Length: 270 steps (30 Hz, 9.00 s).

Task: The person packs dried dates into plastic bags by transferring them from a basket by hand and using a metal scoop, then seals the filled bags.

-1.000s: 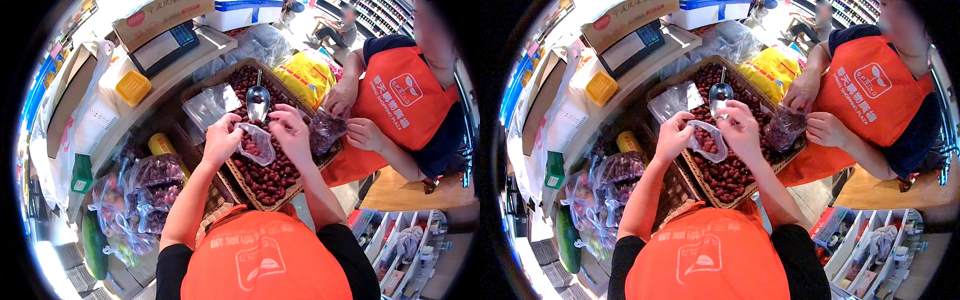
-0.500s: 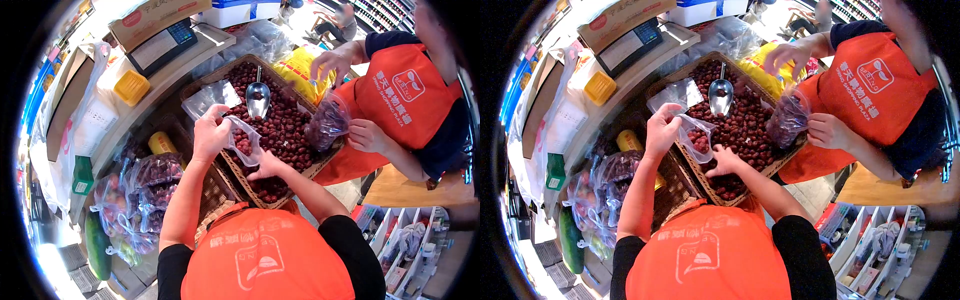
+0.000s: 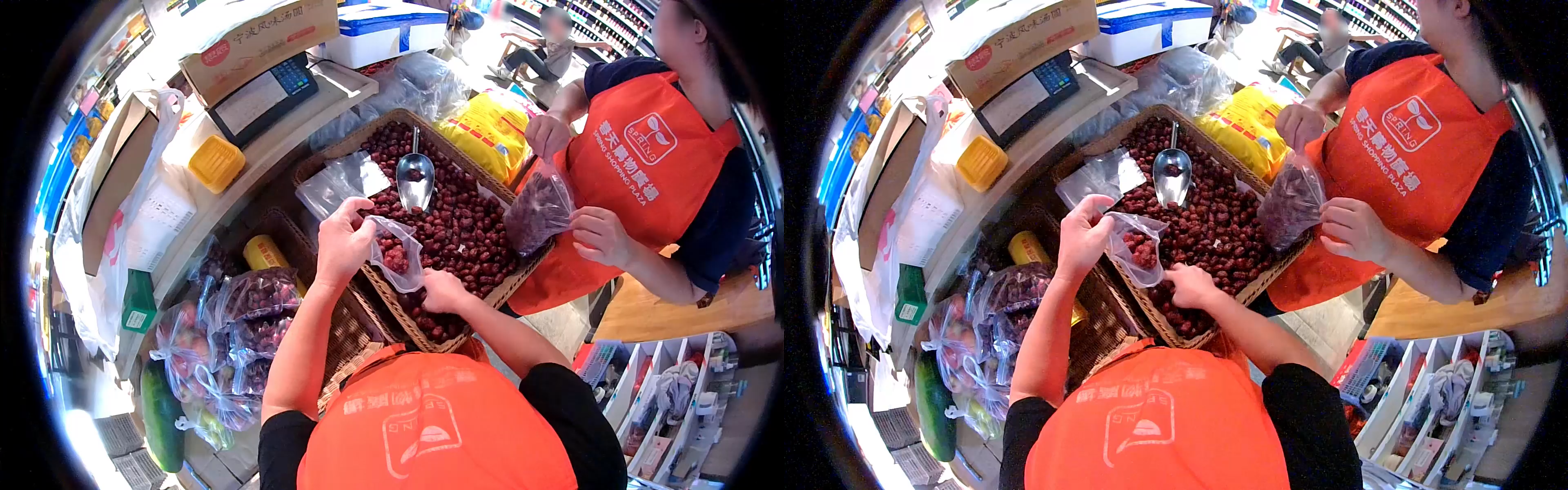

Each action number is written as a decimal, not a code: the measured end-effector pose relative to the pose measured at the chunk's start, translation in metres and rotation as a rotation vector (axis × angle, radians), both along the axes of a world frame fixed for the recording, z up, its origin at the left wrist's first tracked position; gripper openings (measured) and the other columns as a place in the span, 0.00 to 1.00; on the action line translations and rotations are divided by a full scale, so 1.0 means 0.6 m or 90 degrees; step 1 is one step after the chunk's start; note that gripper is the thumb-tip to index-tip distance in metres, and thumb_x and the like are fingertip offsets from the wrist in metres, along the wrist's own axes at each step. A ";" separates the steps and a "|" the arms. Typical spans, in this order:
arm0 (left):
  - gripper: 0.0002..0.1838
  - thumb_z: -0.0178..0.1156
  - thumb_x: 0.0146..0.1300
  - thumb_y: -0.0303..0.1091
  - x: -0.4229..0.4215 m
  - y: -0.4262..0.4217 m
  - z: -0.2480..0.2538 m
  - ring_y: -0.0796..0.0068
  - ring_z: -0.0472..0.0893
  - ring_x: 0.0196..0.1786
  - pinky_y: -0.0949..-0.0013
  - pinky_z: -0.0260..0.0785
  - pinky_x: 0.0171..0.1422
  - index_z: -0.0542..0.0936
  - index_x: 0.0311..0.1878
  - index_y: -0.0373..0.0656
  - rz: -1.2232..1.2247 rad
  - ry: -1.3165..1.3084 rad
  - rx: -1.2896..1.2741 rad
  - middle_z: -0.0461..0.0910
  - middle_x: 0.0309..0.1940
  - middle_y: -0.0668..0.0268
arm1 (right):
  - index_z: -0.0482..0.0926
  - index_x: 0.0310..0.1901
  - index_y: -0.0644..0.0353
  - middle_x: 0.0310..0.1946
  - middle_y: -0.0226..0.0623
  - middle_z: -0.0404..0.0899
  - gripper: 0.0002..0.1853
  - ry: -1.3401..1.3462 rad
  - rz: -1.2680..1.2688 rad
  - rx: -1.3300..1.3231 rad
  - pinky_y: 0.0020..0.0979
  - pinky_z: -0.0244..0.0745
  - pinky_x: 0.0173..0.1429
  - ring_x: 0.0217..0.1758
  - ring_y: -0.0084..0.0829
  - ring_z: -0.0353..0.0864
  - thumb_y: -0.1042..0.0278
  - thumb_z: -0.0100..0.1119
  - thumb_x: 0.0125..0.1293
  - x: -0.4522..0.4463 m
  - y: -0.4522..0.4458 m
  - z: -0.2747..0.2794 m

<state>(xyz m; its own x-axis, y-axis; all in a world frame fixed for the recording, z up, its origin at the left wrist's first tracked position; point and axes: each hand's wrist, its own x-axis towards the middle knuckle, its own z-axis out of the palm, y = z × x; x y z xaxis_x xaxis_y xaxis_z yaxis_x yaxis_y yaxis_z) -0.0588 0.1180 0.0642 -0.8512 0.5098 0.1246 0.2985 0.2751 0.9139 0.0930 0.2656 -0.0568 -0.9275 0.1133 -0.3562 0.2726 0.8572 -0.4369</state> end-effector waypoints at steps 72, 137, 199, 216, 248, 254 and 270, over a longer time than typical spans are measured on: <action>0.07 0.58 0.65 0.28 -0.004 -0.041 -0.040 0.83 0.69 0.24 0.76 0.65 0.31 0.77 0.42 0.36 -0.102 -0.050 0.026 0.74 0.24 0.65 | 0.76 0.44 0.69 0.42 0.58 0.79 0.31 -0.268 -0.215 -0.027 0.45 0.70 0.55 0.51 0.53 0.78 0.43 0.39 0.70 -0.071 0.186 0.077; 0.08 0.60 0.53 0.29 -0.059 0.050 -0.005 0.61 0.82 0.28 0.65 0.73 0.37 0.80 0.37 0.38 -0.128 0.052 0.002 0.81 0.25 0.53 | 0.76 0.37 0.68 0.31 0.56 0.79 0.16 -0.220 0.021 0.073 0.45 0.75 0.43 0.36 0.52 0.81 0.60 0.48 0.63 -0.012 0.084 0.457; 0.04 0.58 0.66 0.26 -0.080 -0.005 -0.018 0.86 0.76 0.34 0.82 0.67 0.41 0.77 0.39 0.36 -0.083 -0.249 0.163 0.79 0.32 0.70 | 0.74 0.35 0.65 0.18 0.29 0.70 0.12 0.283 -0.451 -0.508 0.33 0.65 0.27 0.21 0.22 0.67 0.63 0.51 0.64 -0.203 0.124 -0.127; 0.07 0.62 0.63 0.30 -0.082 0.036 -0.046 0.90 0.71 0.28 0.80 0.66 0.33 0.80 0.37 0.34 -0.107 -0.127 0.117 0.78 0.26 0.74 | 0.76 0.43 0.59 0.19 0.20 0.68 0.10 0.150 -0.394 -0.586 0.19 0.60 0.21 0.18 0.12 0.65 0.62 0.53 0.69 0.038 0.112 0.207; 0.06 0.61 0.61 0.30 -0.028 0.036 -0.047 0.84 0.73 0.22 0.74 0.66 0.28 0.81 0.38 0.37 -0.117 -0.055 0.032 0.78 0.19 0.66 | 0.73 0.38 0.56 0.19 0.24 0.69 0.14 -0.179 -0.307 -0.513 0.20 0.62 0.15 0.15 0.14 0.67 0.53 0.51 0.68 0.133 0.027 0.326; 0.06 0.61 0.61 0.29 -0.008 0.041 -0.033 0.82 0.75 0.22 0.73 0.66 0.28 0.81 0.38 0.37 -0.150 0.015 0.047 0.79 0.20 0.62 | 0.73 0.32 0.61 0.20 0.28 0.73 0.14 -0.189 -0.271 -0.412 0.24 0.67 0.18 0.16 0.20 0.71 0.57 0.49 0.66 0.094 0.049 0.330; 0.07 0.61 0.61 0.31 -0.018 0.044 -0.035 0.80 0.75 0.23 0.73 0.67 0.30 0.81 0.37 0.37 -0.112 0.032 0.068 0.78 0.20 0.62 | 0.80 0.36 0.67 0.30 0.53 0.81 0.16 -0.350 0.087 0.117 0.43 0.77 0.43 0.34 0.49 0.82 0.61 0.50 0.59 -0.069 0.076 0.458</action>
<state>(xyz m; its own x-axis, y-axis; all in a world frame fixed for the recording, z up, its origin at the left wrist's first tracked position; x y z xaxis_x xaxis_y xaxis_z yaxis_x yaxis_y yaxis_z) -0.0694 0.1447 0.0433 -0.7415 0.6320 0.2251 0.3788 0.1175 0.9180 0.0517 0.3114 0.2180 -0.6231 0.1109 -0.7742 0.2985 0.9487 -0.1044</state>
